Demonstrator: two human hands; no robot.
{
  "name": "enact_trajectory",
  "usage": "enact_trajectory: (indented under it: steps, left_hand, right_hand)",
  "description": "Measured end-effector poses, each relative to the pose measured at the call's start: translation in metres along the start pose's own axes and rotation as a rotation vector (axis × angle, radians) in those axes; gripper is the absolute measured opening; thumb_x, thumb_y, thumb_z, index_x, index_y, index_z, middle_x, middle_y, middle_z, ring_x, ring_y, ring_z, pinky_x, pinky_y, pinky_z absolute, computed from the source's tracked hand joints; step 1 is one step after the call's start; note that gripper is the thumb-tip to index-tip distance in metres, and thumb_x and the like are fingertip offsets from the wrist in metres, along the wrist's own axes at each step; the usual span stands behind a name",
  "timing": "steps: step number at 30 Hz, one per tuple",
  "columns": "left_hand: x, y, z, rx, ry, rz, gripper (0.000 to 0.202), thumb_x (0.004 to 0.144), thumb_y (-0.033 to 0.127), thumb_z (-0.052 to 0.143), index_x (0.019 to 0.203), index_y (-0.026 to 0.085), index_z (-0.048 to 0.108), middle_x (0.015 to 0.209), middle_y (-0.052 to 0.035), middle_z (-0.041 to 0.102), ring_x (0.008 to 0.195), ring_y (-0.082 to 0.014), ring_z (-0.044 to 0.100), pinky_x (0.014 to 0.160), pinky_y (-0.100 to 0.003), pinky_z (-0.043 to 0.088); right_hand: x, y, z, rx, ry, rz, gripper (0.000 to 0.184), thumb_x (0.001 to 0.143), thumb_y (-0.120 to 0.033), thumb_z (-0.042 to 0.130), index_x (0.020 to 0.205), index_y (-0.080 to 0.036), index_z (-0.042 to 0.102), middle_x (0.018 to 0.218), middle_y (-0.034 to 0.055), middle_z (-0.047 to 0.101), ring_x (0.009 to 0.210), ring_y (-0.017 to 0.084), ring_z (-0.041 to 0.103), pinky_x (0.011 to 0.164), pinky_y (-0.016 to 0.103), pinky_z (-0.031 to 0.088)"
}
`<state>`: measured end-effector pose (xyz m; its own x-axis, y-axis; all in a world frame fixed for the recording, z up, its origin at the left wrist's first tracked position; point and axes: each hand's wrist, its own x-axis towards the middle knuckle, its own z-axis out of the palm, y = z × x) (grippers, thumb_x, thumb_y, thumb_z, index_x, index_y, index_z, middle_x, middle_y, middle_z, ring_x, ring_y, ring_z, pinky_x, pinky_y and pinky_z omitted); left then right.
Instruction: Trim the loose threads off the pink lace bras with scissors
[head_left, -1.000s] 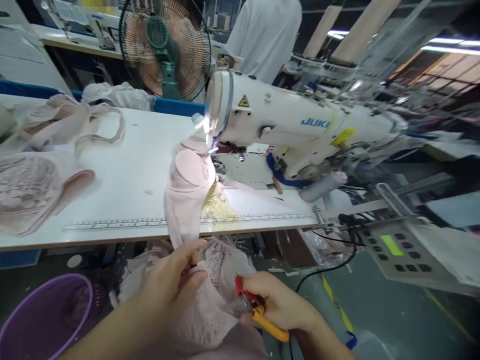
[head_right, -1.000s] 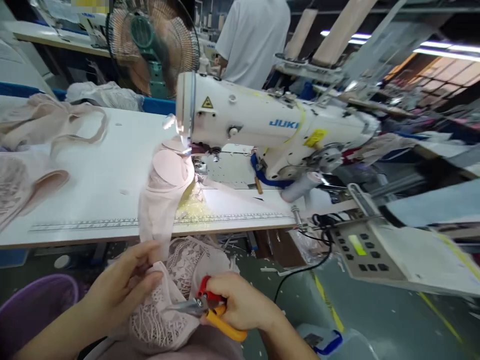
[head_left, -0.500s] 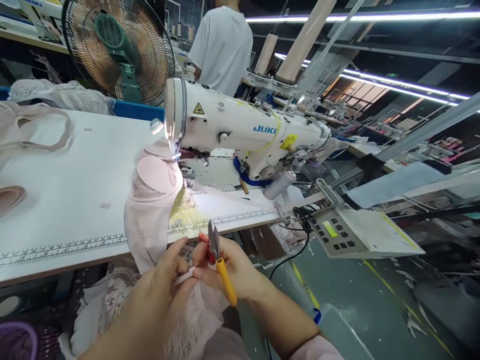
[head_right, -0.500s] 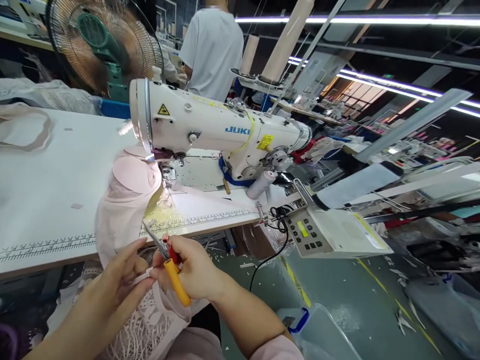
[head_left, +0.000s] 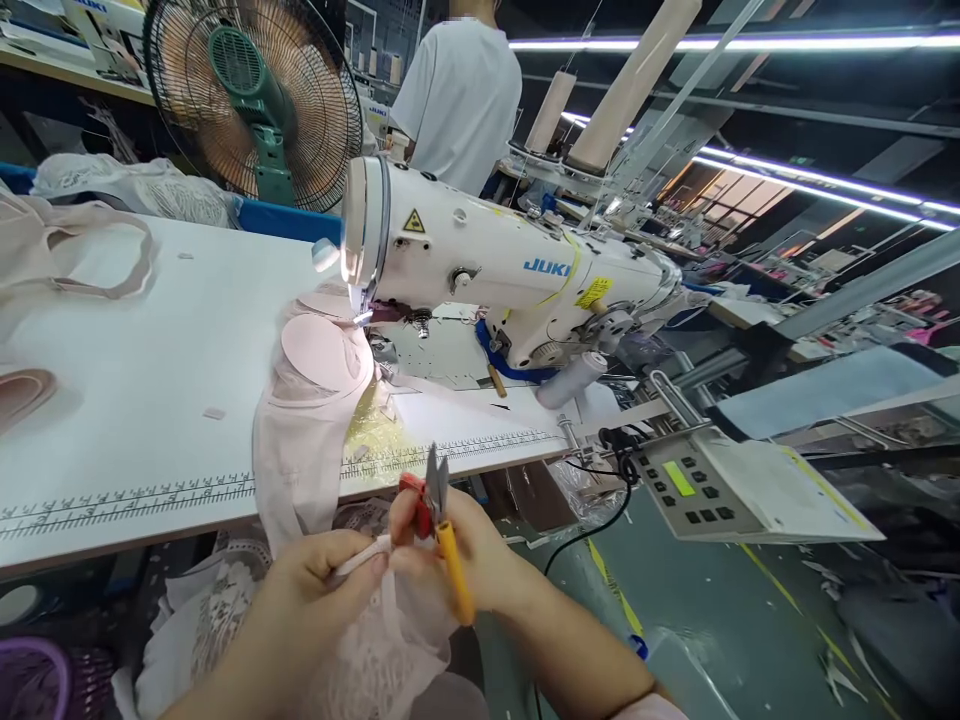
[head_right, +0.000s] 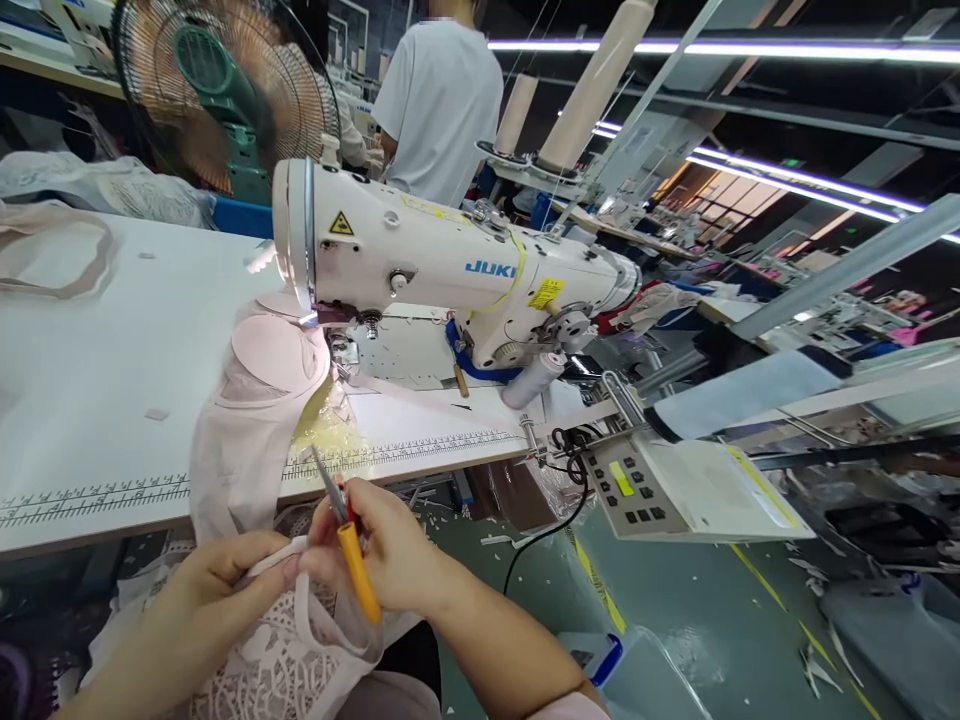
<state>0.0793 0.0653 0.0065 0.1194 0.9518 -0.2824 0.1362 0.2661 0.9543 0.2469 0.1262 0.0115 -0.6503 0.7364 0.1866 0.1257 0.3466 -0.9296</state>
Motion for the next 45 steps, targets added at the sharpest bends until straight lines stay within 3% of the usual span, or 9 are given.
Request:
enact_trajectory:
  steps: [4, 9, 16, 21, 26, 31, 35, 41, 45]
  left_hand:
    - [0.001, 0.003, -0.004, -0.090, 0.051, -0.092, 0.031, 0.070, 0.045, 0.055, 0.054, 0.019, 0.051, 0.052, 0.0048, 0.037, 0.051, -0.0114, 0.033, 0.049, -0.023, 0.026]
    - [0.004, 0.006, -0.009, -0.055, 0.007, -0.116, 0.033, 0.069, 0.043, 0.055, 0.051, 0.019, 0.039, 0.054, 0.0055, 0.032, 0.052, -0.0102, 0.028, 0.049, -0.023, 0.024]
    - [0.009, 0.001, -0.013, -0.007, -0.056, -0.163, 0.033, 0.070, 0.043, 0.054, 0.054, 0.021, 0.036, 0.053, 0.0068, 0.027, 0.050, -0.0095, 0.024, 0.047, -0.023, 0.021]
    - [0.010, -0.002, -0.015, 0.013, -0.061, -0.200, 0.037, 0.071, 0.045, 0.054, 0.054, 0.022, 0.030, 0.051, 0.0083, 0.022, 0.048, -0.0086, 0.020, 0.045, -0.024, 0.016]
    - [0.010, -0.004, -0.019, -0.110, -0.126, -0.263, 0.037, 0.067, 0.050, 0.059, 0.054, 0.020, 0.043, 0.049, 0.0082, 0.027, 0.046, -0.0085, 0.021, 0.046, -0.024, 0.016]
    - [0.010, -0.006, -0.023, -0.231, -0.240, -0.287, 0.038, 0.068, 0.049, 0.063, 0.052, 0.018, 0.047, 0.049, 0.0078, 0.028, 0.047, -0.0079, 0.019, 0.047, -0.025, 0.016]
    - [0.010, -0.007, -0.023, -0.239, -0.217, -0.303, 0.042, 0.068, 0.049, 0.064, 0.052, 0.019, 0.040, 0.049, 0.0089, 0.026, 0.048, -0.0077, 0.016, 0.047, -0.025, 0.012]
    - [0.011, -0.010, -0.023, -0.203, -0.194, -0.318, 0.035, 0.064, 0.046, 0.066, 0.056, 0.019, 0.045, 0.049, 0.0083, 0.031, 0.047, -0.0086, 0.022, 0.049, -0.025, 0.019]
    - [0.013, -0.011, -0.024, -0.206, -0.199, -0.327, 0.036, 0.063, 0.047, 0.066, 0.055, 0.019, 0.045, 0.049, 0.0081, 0.032, 0.046, -0.0086, 0.023, 0.049, -0.024, 0.020]
  right_hand:
    - [-0.009, 0.010, -0.011, -0.094, -0.310, 0.084, 0.061, 0.071, -0.079, 0.041, 0.079, -0.019, 0.041, 0.068, -0.0009, 0.046, 0.058, 0.011, 0.041, 0.054, 0.025, 0.039]
    - [-0.025, 0.018, -0.013, -0.302, -0.512, 0.136, 0.067, 0.072, -0.086, 0.018, 0.069, -0.020, 0.033, 0.063, -0.0017, 0.040, 0.053, 0.010, 0.034, 0.048, 0.024, 0.031]
    - [-0.028, 0.019, -0.010, -0.420, -0.501, 0.179, 0.069, 0.066, -0.089, 0.027, 0.069, -0.020, 0.030, 0.063, -0.0027, 0.037, 0.051, 0.009, 0.029, 0.046, 0.023, 0.024]
    - [-0.026, 0.015, -0.010, -0.445, -0.504, 0.217, 0.072, 0.065, -0.091, 0.017, 0.067, -0.020, 0.029, 0.061, -0.0029, 0.036, 0.051, 0.008, 0.029, 0.047, 0.023, 0.023]
    - [-0.027, 0.013, -0.011, -0.373, -0.492, 0.183, 0.070, 0.070, -0.088, 0.012, 0.067, -0.020, 0.030, 0.059, -0.0029, 0.036, 0.050, 0.009, 0.032, 0.046, 0.022, 0.026]
    - [-0.027, 0.014, -0.013, -0.245, -0.598, 0.138, 0.069, 0.077, -0.081, 0.008, 0.070, -0.019, 0.037, 0.061, -0.0014, 0.042, 0.052, 0.009, 0.038, 0.048, 0.021, 0.032]
    - [-0.027, 0.018, -0.013, -0.386, -0.585, 0.169, 0.069, 0.071, -0.087, 0.016, 0.069, -0.020, 0.034, 0.060, -0.0029, 0.036, 0.050, 0.009, 0.030, 0.045, 0.022, 0.026]
    - [-0.028, 0.022, -0.012, -0.494, -0.617, 0.239, 0.068, 0.063, -0.086, 0.042, 0.073, -0.019, 0.042, 0.063, -0.0032, 0.040, 0.053, 0.010, 0.035, 0.048, 0.022, 0.028]
    - [-0.028, 0.020, -0.010, -0.497, -0.582, 0.279, 0.069, 0.062, -0.088, 0.040, 0.070, -0.019, 0.039, 0.061, -0.0034, 0.039, 0.051, 0.009, 0.031, 0.046, 0.022, 0.024]
